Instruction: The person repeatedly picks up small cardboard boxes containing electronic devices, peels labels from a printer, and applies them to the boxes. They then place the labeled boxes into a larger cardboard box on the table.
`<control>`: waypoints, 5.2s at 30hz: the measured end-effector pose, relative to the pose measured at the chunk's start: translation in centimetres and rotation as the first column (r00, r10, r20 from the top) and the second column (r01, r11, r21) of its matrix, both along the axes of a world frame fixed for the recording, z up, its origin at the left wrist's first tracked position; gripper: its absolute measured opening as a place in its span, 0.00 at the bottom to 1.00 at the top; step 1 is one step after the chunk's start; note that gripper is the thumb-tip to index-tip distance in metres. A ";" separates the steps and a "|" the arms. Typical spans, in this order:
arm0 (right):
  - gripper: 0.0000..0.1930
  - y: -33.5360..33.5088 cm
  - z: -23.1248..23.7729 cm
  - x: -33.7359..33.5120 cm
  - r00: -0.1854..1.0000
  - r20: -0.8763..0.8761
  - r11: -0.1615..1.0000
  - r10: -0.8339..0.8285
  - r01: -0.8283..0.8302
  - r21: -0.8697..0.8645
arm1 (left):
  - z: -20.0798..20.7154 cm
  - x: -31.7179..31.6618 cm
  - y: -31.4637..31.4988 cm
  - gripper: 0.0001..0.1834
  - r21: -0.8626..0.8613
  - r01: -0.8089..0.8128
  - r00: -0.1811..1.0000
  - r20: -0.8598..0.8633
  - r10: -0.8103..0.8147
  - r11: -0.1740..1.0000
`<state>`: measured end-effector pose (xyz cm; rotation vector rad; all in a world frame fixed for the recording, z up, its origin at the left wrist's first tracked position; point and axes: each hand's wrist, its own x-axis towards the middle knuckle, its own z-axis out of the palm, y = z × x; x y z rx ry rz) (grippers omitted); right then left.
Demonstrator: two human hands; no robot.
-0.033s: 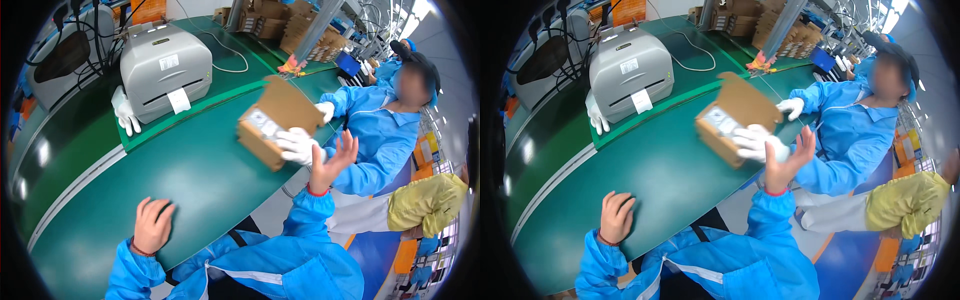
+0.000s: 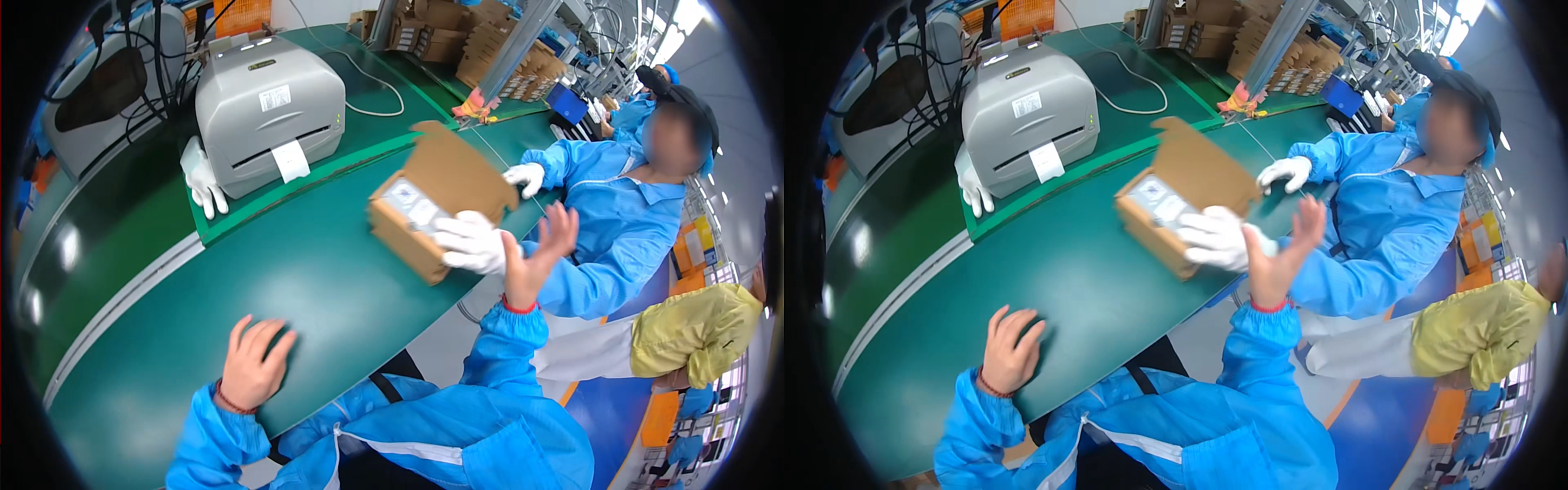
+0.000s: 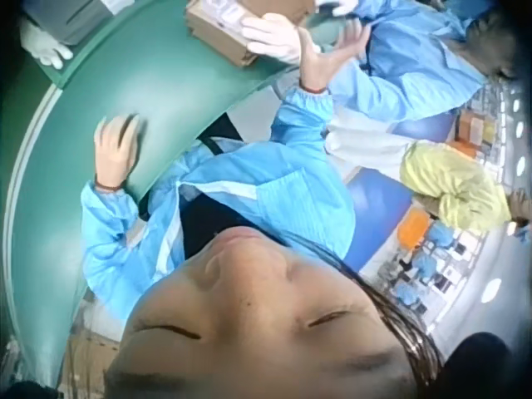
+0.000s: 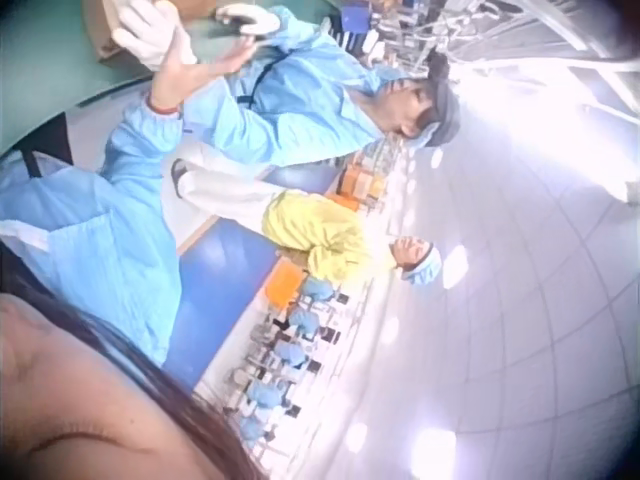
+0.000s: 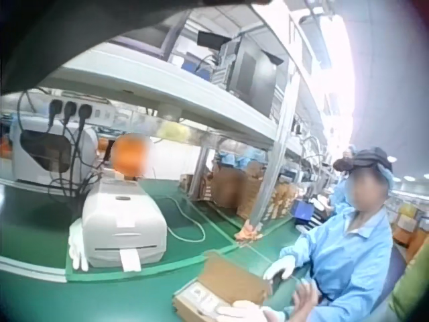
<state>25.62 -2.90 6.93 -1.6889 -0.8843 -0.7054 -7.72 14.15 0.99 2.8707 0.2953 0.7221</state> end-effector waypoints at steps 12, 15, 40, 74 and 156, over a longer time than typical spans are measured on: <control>0.39 8.0 -1.7 -9.2 0.459 -0.621 0.579 0.635 -0.815 -0.011 | -0.9 4.2 1.2 0.25 0.210 0.175 0.974 0.107 -0.200 0.962; 0.36 7.2 -2.8 -12.5 0.439 -0.565 0.603 0.698 -0.786 0.135 | -1.1 1.2 -0.6 0.25 0.250 0.135 0.980 0.108 -0.166 0.959; 0.39 2.1 -4.1 -20.1 0.530 -0.287 0.479 0.798 -0.847 -0.231 | -3.7 -6.8 -8.5 0.31 0.352 -0.210 0.944 0.316 0.096 0.912; 0.06 10.0 5.9 -21.1 0.503 -0.436 0.163 0.746 -0.773 -0.613 | -3.0 -1.5 -7.2 0.53 -0.481 -0.185 0.595 0.639 0.487 0.857; 0.06 8.2 3.6 -17.3 0.252 -0.569 0.237 0.783 -0.966 -0.102 | -3.3 -1.3 -7.3 0.52 -0.482 -0.210 0.585 0.635 0.504 0.851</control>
